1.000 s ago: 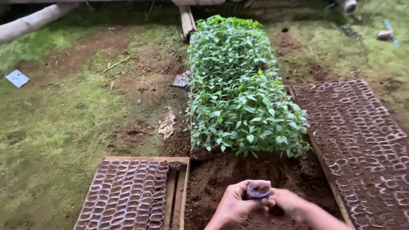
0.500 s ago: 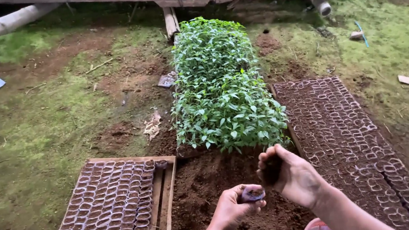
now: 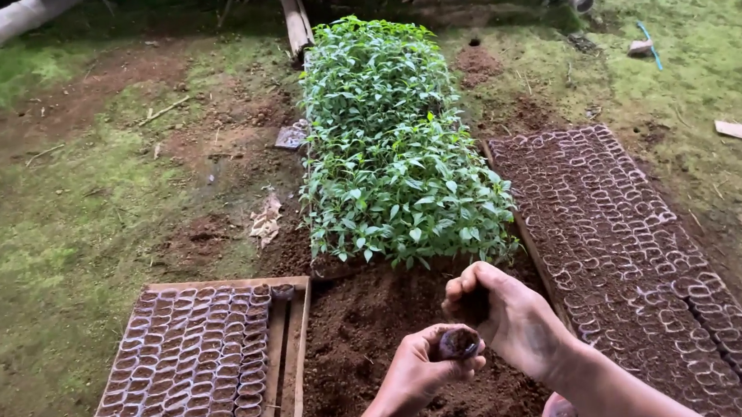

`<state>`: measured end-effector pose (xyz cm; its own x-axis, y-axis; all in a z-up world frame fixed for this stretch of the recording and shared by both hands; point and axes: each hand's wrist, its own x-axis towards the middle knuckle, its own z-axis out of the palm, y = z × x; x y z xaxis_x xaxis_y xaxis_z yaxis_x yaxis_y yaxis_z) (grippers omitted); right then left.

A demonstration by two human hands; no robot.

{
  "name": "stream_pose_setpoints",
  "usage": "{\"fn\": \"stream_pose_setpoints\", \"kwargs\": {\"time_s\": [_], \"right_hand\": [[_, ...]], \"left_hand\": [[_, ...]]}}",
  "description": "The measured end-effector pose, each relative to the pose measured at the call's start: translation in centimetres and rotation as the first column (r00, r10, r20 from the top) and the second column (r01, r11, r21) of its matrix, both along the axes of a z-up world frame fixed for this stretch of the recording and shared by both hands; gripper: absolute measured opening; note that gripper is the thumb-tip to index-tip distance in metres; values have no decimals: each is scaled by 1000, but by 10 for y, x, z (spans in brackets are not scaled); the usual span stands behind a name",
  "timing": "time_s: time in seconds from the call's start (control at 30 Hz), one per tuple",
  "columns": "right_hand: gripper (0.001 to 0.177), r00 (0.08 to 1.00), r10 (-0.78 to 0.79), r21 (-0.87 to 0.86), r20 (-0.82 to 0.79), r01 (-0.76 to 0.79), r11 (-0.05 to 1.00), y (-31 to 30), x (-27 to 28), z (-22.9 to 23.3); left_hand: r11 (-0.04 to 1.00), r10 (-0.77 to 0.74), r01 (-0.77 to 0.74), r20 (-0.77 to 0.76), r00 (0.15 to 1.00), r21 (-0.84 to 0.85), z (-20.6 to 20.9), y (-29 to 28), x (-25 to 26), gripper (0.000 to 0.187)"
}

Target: The person fills small plastic seedling pots with soil from a pile on the ground. They scoop soil with their hands, pack it into the pots, and place the filled pots into a wooden tray. The person repeats this process for multiple pots.

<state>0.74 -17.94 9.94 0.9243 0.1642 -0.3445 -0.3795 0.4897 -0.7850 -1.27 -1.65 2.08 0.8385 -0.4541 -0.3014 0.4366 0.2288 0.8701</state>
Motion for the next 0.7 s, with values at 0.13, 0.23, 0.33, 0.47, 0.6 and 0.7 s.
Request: {"fn": "stream_pose_setpoints", "kwargs": {"time_s": [0.13, 0.23, 0.33, 0.47, 0.6, 0.7], "right_hand": [[30, 983, 118, -97, 138, -105, 990, -2, -2, 9], [33, 860, 388, -726, 332, -29, 687, -9, 0, 10], [35, 507, 707, -869, 493, 331, 369, -25, 1, -15], [45, 472, 815, -894, 336, 431, 118, -25, -5, -23], [60, 526, 783, -927, 333, 29, 375, -19, -9, -21], [64, 538, 770, -937, 342, 138, 320, -20, -9, -13]], "left_hand": [[999, -13, 14, 16, 1000, -33, -1, 1, 0, 28], [992, 41, -37, 32, 999, -124, -15, 3, 4, 35], [991, 133, -133, 24, 991, -14, -8, 7, 7, 42], [988, 155, -155, 52, 987, 1, -6, 9, 8, 35], [993, 114, -113, 71, 991, -24, -7, 11, 8, 29], [995, 94, -93, 60, 994, -21, 3, 13, 6, 22]]}}
